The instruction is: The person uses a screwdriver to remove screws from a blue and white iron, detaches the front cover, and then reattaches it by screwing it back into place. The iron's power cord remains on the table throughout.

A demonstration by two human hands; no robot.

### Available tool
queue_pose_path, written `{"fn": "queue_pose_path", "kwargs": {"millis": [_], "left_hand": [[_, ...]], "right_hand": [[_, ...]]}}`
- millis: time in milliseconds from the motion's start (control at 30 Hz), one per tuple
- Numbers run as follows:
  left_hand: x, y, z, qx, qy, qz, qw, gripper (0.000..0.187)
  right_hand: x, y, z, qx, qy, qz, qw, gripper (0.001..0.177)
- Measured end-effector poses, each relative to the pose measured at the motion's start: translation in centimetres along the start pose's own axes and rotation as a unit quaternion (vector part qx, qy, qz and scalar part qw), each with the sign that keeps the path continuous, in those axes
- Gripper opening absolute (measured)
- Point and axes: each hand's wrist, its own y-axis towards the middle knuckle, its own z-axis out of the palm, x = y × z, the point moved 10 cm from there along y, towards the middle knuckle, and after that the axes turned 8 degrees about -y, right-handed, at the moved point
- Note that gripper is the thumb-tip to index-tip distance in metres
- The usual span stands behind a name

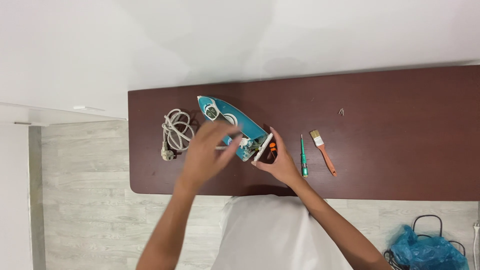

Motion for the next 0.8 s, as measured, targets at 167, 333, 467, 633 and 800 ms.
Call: {"fn": "queue_pose_path", "kwargs": {"millis": [167,333,467,633,800], "left_hand": [[3.7,-8.7,2.9,0.008,-0.063,-0.067,0.996,0.018],[6.1,-10.4,5.0,-0.004,-0.081,-0.166,0.983,0.067],[8.5,-10.7,7.5,-0.015,-0.047,-0.116,0.992,0.087],[11.2,-10.3,10.8,0.054,-0.063,-0.166,0.983,0.1],[10.0,-8.3,11.0,0.04,-0.065,-0.148,0.986,0.096]], "right_hand": [[-0.1,1.1,0.4,-0.028,-0.014,-0.003,1.0,0.114],[-0.2,1.1,1.0,-0.044,-0.028,-0.007,0.999,0.117],[-0.1,1.2,1.4,-0.058,-0.027,-0.012,0.998,0.115],[0.3,0.9,1.6,-0.057,-0.069,-0.006,0.996,0.112],[0.9,1.2,1.8,-0.066,-0.113,-0.011,0.991,0.109]]}}
